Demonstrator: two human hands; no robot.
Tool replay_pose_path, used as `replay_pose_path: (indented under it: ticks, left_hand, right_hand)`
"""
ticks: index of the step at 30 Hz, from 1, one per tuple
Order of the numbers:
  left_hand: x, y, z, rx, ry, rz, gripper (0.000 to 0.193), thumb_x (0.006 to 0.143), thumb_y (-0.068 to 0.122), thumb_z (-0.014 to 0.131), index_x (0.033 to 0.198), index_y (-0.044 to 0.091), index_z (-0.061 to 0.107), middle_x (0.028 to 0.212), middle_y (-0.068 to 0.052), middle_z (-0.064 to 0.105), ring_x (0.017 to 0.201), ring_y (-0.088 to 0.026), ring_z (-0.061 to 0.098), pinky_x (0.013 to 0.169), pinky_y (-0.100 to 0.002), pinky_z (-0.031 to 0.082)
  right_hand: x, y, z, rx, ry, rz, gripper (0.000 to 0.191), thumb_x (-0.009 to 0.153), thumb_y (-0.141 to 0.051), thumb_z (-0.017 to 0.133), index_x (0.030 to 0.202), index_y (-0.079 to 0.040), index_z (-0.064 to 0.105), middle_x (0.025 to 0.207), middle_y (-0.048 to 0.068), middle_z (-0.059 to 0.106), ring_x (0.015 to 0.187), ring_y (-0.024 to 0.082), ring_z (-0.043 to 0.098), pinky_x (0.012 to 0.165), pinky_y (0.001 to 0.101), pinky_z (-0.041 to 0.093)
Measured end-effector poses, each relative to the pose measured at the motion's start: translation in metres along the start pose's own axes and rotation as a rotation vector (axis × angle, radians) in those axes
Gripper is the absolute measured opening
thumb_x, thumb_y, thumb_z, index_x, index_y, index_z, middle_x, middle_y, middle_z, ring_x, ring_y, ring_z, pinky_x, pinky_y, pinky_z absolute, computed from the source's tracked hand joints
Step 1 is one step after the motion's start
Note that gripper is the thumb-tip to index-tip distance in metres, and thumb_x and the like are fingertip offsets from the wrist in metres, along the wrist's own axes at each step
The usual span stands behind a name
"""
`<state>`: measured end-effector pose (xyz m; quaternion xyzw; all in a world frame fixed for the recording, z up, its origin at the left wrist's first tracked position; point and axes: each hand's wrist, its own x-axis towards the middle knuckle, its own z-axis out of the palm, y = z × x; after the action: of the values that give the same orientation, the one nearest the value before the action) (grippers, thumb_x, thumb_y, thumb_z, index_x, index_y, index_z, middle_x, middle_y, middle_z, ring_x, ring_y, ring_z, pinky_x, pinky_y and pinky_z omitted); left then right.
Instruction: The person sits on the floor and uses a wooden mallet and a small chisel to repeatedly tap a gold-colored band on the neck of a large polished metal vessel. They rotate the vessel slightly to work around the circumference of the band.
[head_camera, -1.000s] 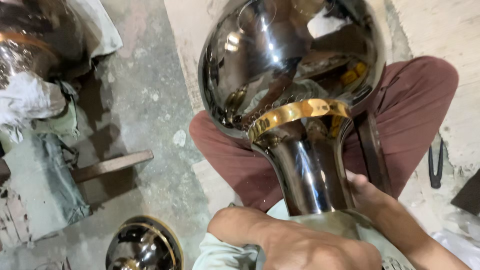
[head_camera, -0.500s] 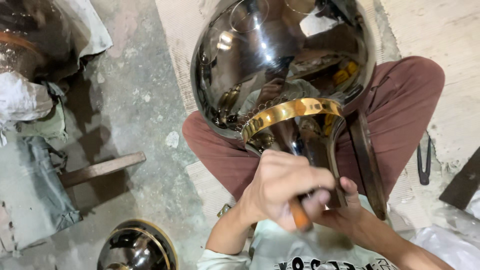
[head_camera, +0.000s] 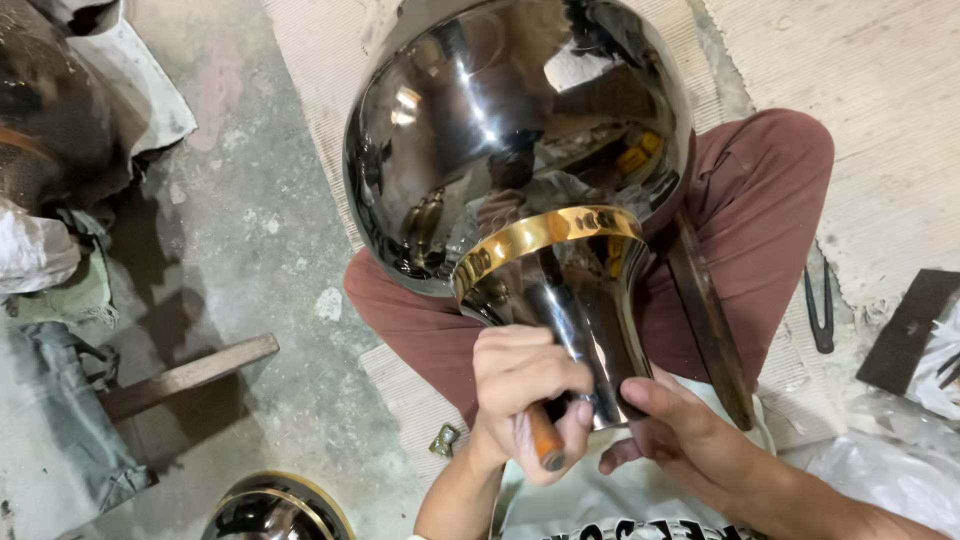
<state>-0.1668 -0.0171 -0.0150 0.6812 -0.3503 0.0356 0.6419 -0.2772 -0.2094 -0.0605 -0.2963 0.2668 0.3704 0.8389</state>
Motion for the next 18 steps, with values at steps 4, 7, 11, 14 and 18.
replay_pose_path:
  ticks: [4, 7, 11, 14, 18]
  left_hand:
    - [-0.013, -0.004, 0.007, -0.048, 0.135, 0.019, 0.012, 0.065, 0.010, 0.066, 0.076, 0.007, 0.061, 0.057, -0.001, 0.044, 0.048, -0.021, 0.038, 0.047, -0.033, 0.028]
    - [-0.021, -0.002, 0.009, -0.035, 0.179, -0.055, 0.008, 0.070, 0.009, 0.066, 0.076, 0.007, 0.061, 0.057, 0.000, 0.041, 0.048, -0.020, 0.036, 0.048, -0.034, 0.028]
    - [-0.015, -0.005, -0.002, -0.030, 0.076, -0.078, 0.009, 0.076, 0.012, 0.068, 0.077, 0.006, 0.062, 0.058, -0.002, 0.043, 0.050, -0.021, 0.041, 0.048, -0.033, 0.031]
    - [-0.001, -0.007, -0.025, 0.041, 0.006, -0.210, 0.018, 0.077, 0.018, 0.070, 0.079, 0.006, 0.057, 0.070, -0.004, 0.055, 0.057, -0.016, 0.051, 0.049, -0.028, 0.038]
    - [0.018, -0.002, -0.053, 0.244, 0.029, -0.411, 0.016, 0.076, 0.005, 0.067, 0.090, -0.002, 0.068, 0.065, -0.006, 0.053, 0.054, -0.012, 0.049, 0.051, -0.028, 0.039]
  right_hand:
    - [-0.012, -0.013, 0.018, -0.221, 0.159, -0.047, 0.092, 0.081, -0.051, 0.064, 0.160, -0.021, 0.030, 0.131, 0.005, 0.062, 0.112, 0.016, 0.060, 0.076, 0.0423, 0.058]
    - [-0.016, -0.011, 0.014, -0.397, 0.178, -0.097, 0.103, 0.081, -0.057, 0.060, 0.168, -0.023, 0.019, 0.140, 0.003, 0.058, 0.115, 0.017, 0.059, 0.078, 0.0394, 0.059]
    - [-0.017, -0.006, -0.012, -0.590, 0.049, -0.176, 0.103, 0.092, -0.068, 0.053, 0.173, -0.021, 0.011, 0.125, 0.015, 0.065, 0.104, 0.024, 0.068, 0.087, 0.0393, 0.060]
    - [-0.017, -0.020, -0.038, -0.970, 0.218, -0.305, 0.094, 0.091, -0.074, 0.044, 0.164, -0.015, 0.036, 0.122, 0.013, 0.071, 0.102, 0.022, 0.070, 0.088, 0.0345, 0.061]
    - [0.000, -0.038, -0.062, -1.839, 0.901, -0.759, 0.073, 0.092, -0.050, 0.070, 0.148, -0.007, 0.053, 0.128, 0.018, 0.069, 0.119, 0.033, 0.066, 0.100, 0.0455, 0.054]
